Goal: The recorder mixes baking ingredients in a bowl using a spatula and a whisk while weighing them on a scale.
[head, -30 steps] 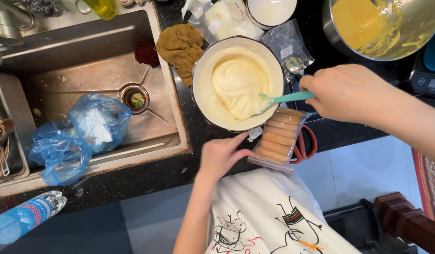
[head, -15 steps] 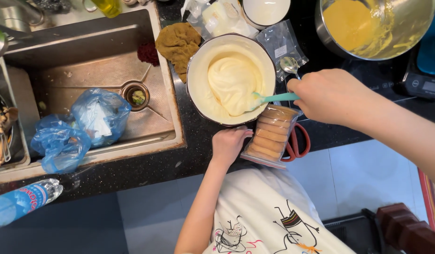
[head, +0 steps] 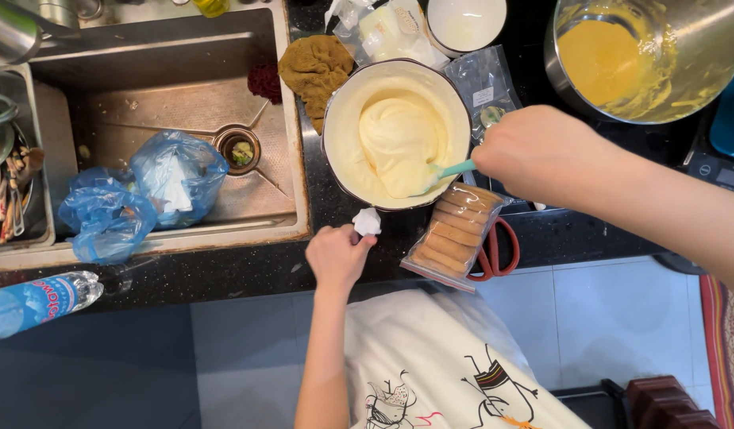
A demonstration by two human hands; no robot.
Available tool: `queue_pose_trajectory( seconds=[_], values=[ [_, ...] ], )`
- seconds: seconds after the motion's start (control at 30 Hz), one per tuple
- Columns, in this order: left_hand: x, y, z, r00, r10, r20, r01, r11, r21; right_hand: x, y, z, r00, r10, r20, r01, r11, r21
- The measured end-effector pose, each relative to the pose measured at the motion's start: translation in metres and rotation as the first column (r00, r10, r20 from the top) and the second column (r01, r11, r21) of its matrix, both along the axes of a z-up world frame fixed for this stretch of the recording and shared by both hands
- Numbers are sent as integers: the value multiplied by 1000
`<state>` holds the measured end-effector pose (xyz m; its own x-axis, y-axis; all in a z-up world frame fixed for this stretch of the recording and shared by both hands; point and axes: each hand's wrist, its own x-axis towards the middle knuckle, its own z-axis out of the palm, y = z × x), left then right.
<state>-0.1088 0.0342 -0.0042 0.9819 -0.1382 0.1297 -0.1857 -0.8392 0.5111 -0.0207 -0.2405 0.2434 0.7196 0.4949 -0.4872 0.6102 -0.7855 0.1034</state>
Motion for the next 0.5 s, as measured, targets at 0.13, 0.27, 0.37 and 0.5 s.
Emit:
queue_pose_trajectory(
  seconds=[0.13,0.27,0.37,0.5],
  values=[
    [15,27,35,992,64,-107,-54,994,99,0,12,-3,997,43,-70,-45,999,-20],
    [48,27,37,990,2,-142,-74,862,-501,-12,35,1,989,99,-114,-89,992,86],
    [73,14,29,959,-172,-226,-102,535,-839,-12,53,-4,982,147,-121,-131,983,131],
    [89,8,20,915,-362,-180,-70,296,-953,19,82,1,987,136,-86,-128,987,93]
  ],
)
